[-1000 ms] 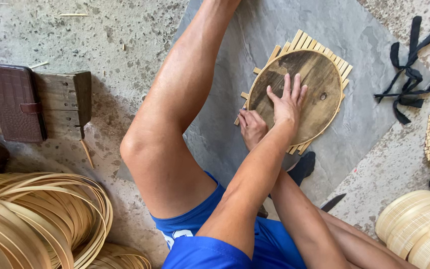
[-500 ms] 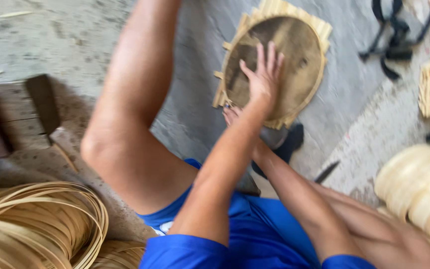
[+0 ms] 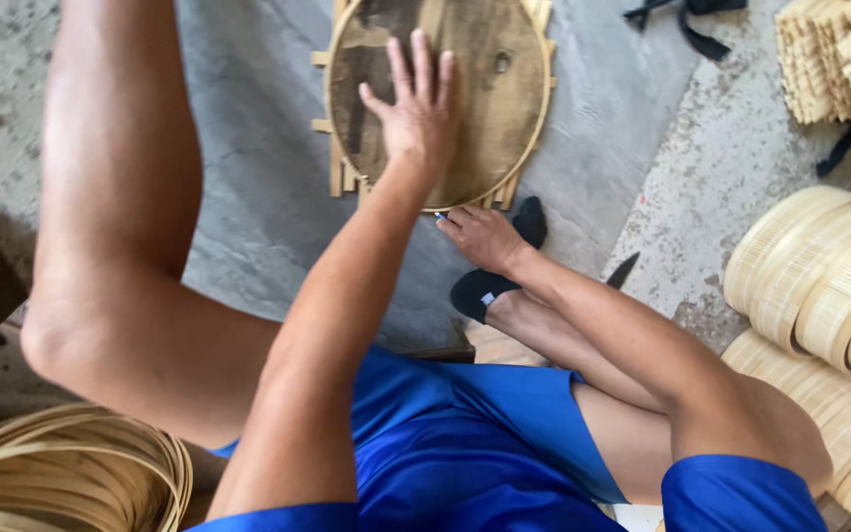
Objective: The person sits on the floor and repeatedly places a circular wooden template onto a rectangular bamboo mat to mark or align the slats. They then remove the template and set the mat aside, repeating the process with multiple mats.
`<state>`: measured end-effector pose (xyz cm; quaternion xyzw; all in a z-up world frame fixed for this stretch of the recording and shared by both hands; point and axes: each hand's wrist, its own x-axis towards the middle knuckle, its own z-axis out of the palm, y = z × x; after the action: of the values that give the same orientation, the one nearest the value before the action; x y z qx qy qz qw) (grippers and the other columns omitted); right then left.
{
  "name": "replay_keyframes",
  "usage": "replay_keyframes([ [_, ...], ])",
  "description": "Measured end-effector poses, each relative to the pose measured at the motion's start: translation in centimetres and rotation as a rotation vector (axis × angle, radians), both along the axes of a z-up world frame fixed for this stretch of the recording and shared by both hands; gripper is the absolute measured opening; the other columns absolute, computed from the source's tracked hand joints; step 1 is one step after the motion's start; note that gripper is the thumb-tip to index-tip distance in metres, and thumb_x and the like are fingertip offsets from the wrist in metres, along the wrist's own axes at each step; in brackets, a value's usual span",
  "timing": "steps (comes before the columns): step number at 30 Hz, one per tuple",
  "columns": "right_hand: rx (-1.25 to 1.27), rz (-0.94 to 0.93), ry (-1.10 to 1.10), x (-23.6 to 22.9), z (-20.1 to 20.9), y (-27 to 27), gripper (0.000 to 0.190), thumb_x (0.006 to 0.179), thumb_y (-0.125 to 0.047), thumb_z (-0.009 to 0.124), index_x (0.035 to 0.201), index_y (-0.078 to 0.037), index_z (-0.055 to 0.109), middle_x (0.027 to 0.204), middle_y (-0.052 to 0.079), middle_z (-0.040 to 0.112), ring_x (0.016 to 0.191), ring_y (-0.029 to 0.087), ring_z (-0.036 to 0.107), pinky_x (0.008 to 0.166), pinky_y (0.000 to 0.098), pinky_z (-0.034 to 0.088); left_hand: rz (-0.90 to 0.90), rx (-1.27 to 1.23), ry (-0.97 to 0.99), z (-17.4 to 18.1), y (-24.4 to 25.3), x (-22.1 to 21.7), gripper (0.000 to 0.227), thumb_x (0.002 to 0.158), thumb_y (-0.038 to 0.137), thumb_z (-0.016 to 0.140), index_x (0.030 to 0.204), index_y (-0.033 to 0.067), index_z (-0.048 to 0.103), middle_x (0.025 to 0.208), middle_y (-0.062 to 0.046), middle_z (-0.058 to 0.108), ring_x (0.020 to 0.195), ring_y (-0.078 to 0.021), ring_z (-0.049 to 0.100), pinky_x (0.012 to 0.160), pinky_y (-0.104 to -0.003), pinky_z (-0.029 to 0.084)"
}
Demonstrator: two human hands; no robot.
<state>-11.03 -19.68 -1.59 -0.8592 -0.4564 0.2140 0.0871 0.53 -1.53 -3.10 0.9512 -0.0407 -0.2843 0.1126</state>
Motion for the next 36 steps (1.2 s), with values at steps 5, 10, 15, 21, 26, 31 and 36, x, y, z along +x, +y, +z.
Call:
replay_keyframes([
  [5, -0.001, 0.072, -0.054, 2.9, 1.3, -4.0, 0.022, 0.083, -0.013, 0.064, 0.102, -0.009, 0.075, 0.094, 0.005, 0.066, 0.094, 0.022, 0.066, 0.073, 0.0337, 0.058, 0.005, -0.027, -0.06, -0.3, 0.2, -0.2, 0.08, 0.101, 0.032, 0.058, 0.165, 0.018, 0.011, 0.166, -0.023, -0.008, 0.15, -0.0533, -0.005, 0.103, -0.087, 0.029],
  [10, -0.057, 0.053, -0.122, 5.6, 1.8, -8.1, 0.022, 0.085, -0.012, 0.064, 0.103, -0.011, 0.076, 0.085, 0.002, 0.062, 0.085, 0.019, 0.064, 0.061, 0.0316, 0.056, -0.047, 0.026, -0.031, -0.7, 0.5, -0.1, 0.096, 0.093, 0.032, 0.069, 0.168, 0.019, 0.01, 0.168, -0.024, -0.008, 0.15, -0.0536, -0.003, 0.103, -0.085, 0.03],
  [15, -0.042, 0.026, -0.152, 7.7, 0.9, -11.5, 0.013, 0.094, -0.015, 0.063, 0.099, -0.017, 0.075, 0.084, 0.0, 0.059, 0.085, 0.017, 0.063, 0.063, 0.0314, 0.057, -0.085, 0.046, -0.029, -0.6, 0.7, -0.3, 0.11, 0.086, 0.038, 0.079, 0.168, 0.0176, 0.008, 0.166, -0.027, -0.009, 0.149, -0.0558, -0.002, 0.102, -0.084, 0.032],
  [21, -0.188, 0.001, -0.37, 12.8, -0.3, -14.0, 0.023, 0.114, -0.012, 0.059, 0.101, -0.024, 0.073, 0.076, -0.001, 0.057, 0.073, 0.011, 0.058, 0.048, 0.0196, 0.049, -0.116, 0.073, 0.001, 0.1, 1.1, 0.0, 0.126, 0.078, 0.046, 0.086, 0.169, 0.0164, 0.005, 0.167, -0.028, -0.01, 0.15, -0.0565, -0.001, 0.103, -0.082, 0.034],
  [26, 0.018, -0.327, -0.371, 17.3, 8.1, -17.1, 0.019, 0.11, -0.011, 0.064, 0.126, -0.011, 0.071, 0.094, 0.006, 0.064, 0.093, 0.024, 0.063, 0.076, 0.038, 0.056, -0.141, 0.113, -0.025, 1.0, 1.3, 0.5, 0.132, 0.071, 0.053, 0.089, 0.167, 0.0187, 0.005, 0.165, -0.028, -0.009, 0.148, -0.0559, 0.001, 0.102, -0.08, 0.036],
  [31, 0.083, -0.52, -0.247, 17.4, 14.8, -17.8, 0.011, 0.103, -0.013, 0.07, 0.113, -0.008, 0.07, 0.098, 0.01, 0.064, 0.098, 0.029, 0.063, 0.085, 0.0438, 0.053, -0.029, -0.096, -0.119, 2.2, 2.5, -0.3, 0.12, 0.071, 0.048, 0.089, 0.163, 0.0151, 0.018, 0.166, -0.028, 0.004, 0.152, -0.0536, 0.011, 0.106, -0.075, 0.037],
  [36, 0.261, -1.156, 0.398, 12.0, 7.0, -14.9, 0.014, 0.103, -0.02, 0.063, 0.107, -0.007, 0.068, 0.093, 0.01, 0.073, 0.078, 0.02, 0.067, 0.066, 0.0335, 0.056, 0.626, -0.489, -0.393, 0.4, 8.0, -4.0, 0.064, 0.089, 0.022, 0.071, 0.147, 0.007, 0.049, 0.148, -0.024, 0.049, 0.139, -0.0431, 0.043, 0.114, -0.055, 0.038],
])
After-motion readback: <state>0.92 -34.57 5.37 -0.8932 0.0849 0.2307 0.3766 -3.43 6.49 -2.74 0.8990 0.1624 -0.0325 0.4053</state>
